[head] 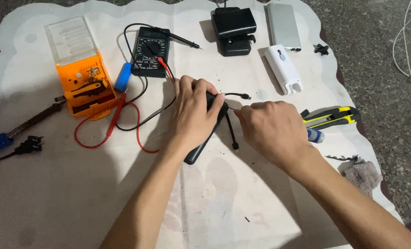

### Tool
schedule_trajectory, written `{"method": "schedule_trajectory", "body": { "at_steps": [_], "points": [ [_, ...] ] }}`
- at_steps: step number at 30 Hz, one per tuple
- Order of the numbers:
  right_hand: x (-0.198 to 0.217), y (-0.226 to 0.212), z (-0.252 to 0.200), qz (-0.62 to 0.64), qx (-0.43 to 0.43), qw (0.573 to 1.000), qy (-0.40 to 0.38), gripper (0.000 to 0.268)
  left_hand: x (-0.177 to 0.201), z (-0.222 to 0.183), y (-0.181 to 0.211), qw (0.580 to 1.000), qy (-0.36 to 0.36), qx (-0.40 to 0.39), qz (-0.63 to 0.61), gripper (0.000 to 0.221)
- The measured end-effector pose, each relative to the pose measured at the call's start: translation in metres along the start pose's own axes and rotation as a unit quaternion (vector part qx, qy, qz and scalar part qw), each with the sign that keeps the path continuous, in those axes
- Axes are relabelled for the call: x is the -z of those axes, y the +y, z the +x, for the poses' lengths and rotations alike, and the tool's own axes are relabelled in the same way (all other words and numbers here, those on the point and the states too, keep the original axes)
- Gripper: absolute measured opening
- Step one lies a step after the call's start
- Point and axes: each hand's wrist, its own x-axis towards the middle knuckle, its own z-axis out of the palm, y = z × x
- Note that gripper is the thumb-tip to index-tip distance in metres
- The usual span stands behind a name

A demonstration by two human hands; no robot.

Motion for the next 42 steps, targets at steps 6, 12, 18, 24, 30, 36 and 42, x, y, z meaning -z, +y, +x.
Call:
{"method": "schedule_trajectory", "body": {
  "at_steps": [6,12,18,24,30,36,42],
  "points": [
    [-0.024,0.02,0.002,0.261,-0.028,0.964,0.034,0.022,0.0,-0.002,-0.001,0.999,0.017,-0.014,-0.033,0.021],
    [-0.051,0.037,0.003,0.347,0.019,0.935,0.064,0.026,0.003,0.0,-0.005,0.998,-0.03,0.001,-0.06,0.023],
    [-0.042,0.032,-0.008,0.397,0.028,0.911,0.109,0.023,0.012,0.002,-0.005,0.987,-0.088,0.039,-0.131,0.027],
    [-0.037,0.026,-0.013,0.438,0.021,0.89,0.122,0.02,0.016,0.003,-0.009,0.981,-0.103,0.0,-0.165,0.024],
    [-0.023,0.001,-0.014,0.504,0.014,0.857,0.109,0.019,0.018,0.002,-0.011,0.973,-0.08,-0.014,-0.217,0.024],
    [-0.013,0.005,-0.007,0.353,-0.038,0.934,0.025,0.025,0.021,0.001,-0.009,0.983,-0.085,0.018,-0.16,0.024],
    [-0.014,0.01,-0.013,0.279,-0.063,0.958,-0.02,0.025,0.015,0.001,-0.007,0.988,-0.091,0.034,-0.119,0.018]
  ]
}}
